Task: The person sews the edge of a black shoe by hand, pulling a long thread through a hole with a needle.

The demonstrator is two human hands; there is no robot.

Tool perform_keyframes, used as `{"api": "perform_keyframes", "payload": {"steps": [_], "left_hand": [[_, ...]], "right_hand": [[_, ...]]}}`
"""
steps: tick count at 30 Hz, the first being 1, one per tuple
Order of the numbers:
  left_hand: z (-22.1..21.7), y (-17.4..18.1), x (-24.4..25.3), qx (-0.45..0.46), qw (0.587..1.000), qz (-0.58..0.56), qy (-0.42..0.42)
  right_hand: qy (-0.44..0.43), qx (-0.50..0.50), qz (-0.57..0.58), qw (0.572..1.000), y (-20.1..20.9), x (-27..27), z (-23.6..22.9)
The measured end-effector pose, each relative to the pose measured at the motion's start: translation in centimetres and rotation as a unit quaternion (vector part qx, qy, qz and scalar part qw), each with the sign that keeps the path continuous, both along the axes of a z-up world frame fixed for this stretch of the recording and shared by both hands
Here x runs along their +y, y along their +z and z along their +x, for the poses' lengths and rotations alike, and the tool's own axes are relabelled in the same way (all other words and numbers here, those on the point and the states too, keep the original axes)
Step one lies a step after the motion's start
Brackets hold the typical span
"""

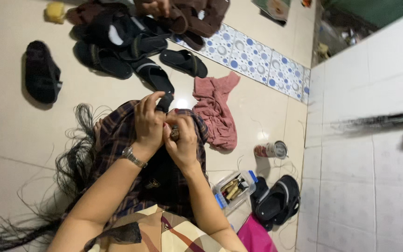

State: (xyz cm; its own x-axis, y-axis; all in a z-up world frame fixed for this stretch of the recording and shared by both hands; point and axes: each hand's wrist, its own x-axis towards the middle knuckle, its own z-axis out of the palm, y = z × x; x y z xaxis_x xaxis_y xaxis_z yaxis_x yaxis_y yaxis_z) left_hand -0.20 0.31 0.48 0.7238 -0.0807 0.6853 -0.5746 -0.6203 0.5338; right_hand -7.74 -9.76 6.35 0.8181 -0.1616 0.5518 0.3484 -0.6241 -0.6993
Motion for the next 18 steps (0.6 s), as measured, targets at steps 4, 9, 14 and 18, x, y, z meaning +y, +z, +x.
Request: {"api": "perform_keyframes", "payload": {"steps": [4, 9, 14, 18], "left_hand": [[-0.9, 1.3, -0.4, -0.019, 0.999, -0.04, -0.015], [-1.2, 3.3, -0.1, -0.058, 0.988, -0.099, -0.107], [-1.4, 3.6, -0.3, -0.074, 0.981, -0.097, -0.148], [-2.3, 5.5, 0.0, -0.021, 0.98, -0.13, -0.152]], "right_hand": [[0.004, 0.006, 0.038, 0.999, -0.8, -0.8, -0.6], [0.083, 0.128, 0.415, 0.897, -3.1, -1.7, -1.1], [0.161, 0.107, 0.556, 0.808, -2.5, -1.4, -1.3], [0.17, 0.107, 0.571, 0.796, -1.9, -1.3, -1.8]]}}
